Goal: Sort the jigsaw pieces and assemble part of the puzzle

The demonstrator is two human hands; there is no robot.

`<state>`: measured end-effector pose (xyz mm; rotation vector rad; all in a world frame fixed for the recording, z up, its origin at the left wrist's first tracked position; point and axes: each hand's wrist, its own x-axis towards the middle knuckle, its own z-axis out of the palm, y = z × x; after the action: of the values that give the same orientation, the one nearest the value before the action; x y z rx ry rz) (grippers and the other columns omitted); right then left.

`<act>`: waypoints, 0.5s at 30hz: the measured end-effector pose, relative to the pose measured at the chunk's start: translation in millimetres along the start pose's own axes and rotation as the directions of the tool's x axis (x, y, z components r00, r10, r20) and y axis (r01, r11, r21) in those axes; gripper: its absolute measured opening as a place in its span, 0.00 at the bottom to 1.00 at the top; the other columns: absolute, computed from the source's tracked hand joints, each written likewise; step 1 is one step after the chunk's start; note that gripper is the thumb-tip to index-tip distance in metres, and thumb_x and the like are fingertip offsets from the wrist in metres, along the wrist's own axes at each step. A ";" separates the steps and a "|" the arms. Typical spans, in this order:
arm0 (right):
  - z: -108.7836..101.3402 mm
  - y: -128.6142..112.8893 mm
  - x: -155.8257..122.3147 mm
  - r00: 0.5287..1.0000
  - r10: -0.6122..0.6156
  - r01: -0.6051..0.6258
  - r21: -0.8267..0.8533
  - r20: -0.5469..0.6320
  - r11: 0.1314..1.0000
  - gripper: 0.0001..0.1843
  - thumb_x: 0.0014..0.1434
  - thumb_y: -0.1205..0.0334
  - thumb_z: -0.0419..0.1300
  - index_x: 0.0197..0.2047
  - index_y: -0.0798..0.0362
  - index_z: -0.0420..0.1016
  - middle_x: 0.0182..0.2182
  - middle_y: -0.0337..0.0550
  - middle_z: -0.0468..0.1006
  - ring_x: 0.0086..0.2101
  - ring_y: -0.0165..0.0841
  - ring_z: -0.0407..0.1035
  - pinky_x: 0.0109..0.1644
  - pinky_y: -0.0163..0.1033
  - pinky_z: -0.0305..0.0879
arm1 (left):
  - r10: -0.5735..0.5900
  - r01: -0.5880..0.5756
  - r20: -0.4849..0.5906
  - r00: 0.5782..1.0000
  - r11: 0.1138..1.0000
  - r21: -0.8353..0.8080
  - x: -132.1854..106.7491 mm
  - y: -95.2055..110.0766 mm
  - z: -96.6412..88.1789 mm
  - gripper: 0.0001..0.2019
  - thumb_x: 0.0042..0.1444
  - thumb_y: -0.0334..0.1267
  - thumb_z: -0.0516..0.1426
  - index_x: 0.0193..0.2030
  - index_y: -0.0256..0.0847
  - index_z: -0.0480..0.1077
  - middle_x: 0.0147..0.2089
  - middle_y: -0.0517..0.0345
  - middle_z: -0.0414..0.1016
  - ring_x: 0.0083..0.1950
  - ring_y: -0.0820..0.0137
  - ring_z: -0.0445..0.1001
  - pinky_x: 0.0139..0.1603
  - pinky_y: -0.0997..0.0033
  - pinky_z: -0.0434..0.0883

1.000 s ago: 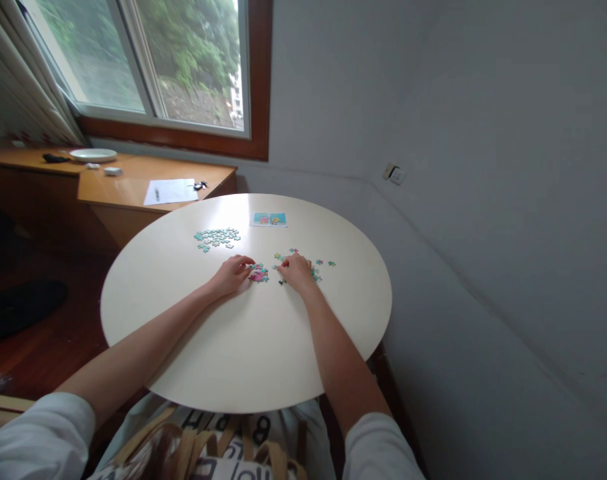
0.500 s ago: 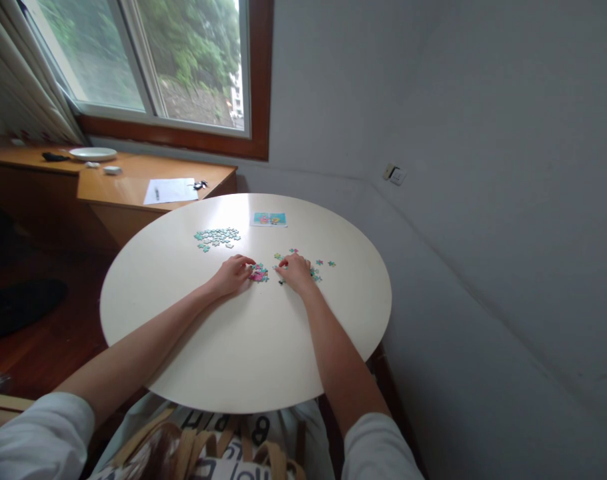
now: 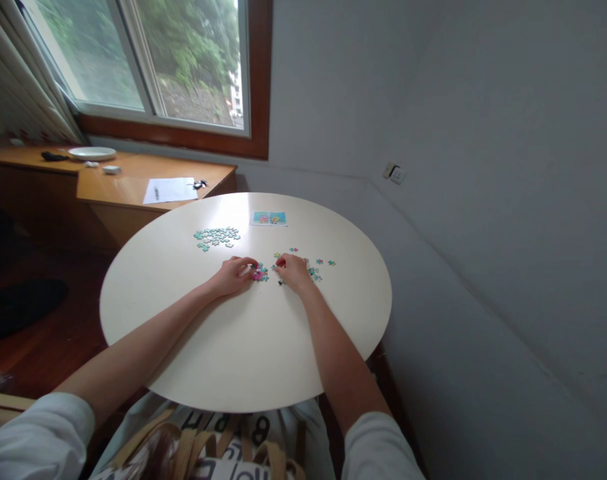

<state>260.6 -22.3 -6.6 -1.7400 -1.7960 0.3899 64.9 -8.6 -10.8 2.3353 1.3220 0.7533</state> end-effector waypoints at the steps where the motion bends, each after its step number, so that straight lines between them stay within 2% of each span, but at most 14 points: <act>1: 0.3 0.1 0.1 1.000 0.000 0.000 0.011 0.000 1.000 0.03 0.49 0.67 0.63 0.31 0.52 0.75 0.27 0.37 0.76 0.31 0.29 0.68 0.43 0.37 0.61 | 0.001 -0.001 0.003 1.000 1.000 0.003 -0.1 0.5 -0.4 0.11 0.56 0.35 0.54 0.44 0.45 0.74 0.37 0.55 0.77 0.49 0.62 0.70 0.51 0.63 0.66; 8: 2.9 2.3 1.1 0.999 -0.054 0.054 0.059 -0.005 0.997 0.10 0.52 0.71 0.58 0.38 0.53 0.76 0.25 0.35 0.72 0.28 0.27 0.65 0.38 0.33 0.60 | 0.029 -0.030 0.017 0.999 0.999 0.032 -0.7 2.1 -1.1 0.12 0.54 0.34 0.54 0.44 0.44 0.74 0.39 0.56 0.77 0.48 0.62 0.70 0.51 0.63 0.65; 15: 5.6 2.9 2.7 0.997 -0.062 0.068 0.120 -0.048 0.990 0.08 0.53 0.68 0.57 0.36 0.53 0.76 0.25 0.37 0.73 0.28 0.28 0.66 0.38 0.34 0.62 | 0.052 -0.053 0.028 0.998 0.998 0.039 0.0 -0.4 0.4 0.12 0.53 0.32 0.54 0.43 0.44 0.74 0.40 0.56 0.78 0.47 0.62 0.71 0.52 0.62 0.65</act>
<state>259.7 -18.3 -12.1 -1.5909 -1.7556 0.4216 64.9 -8.4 -11.3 2.4109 1.2802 0.7143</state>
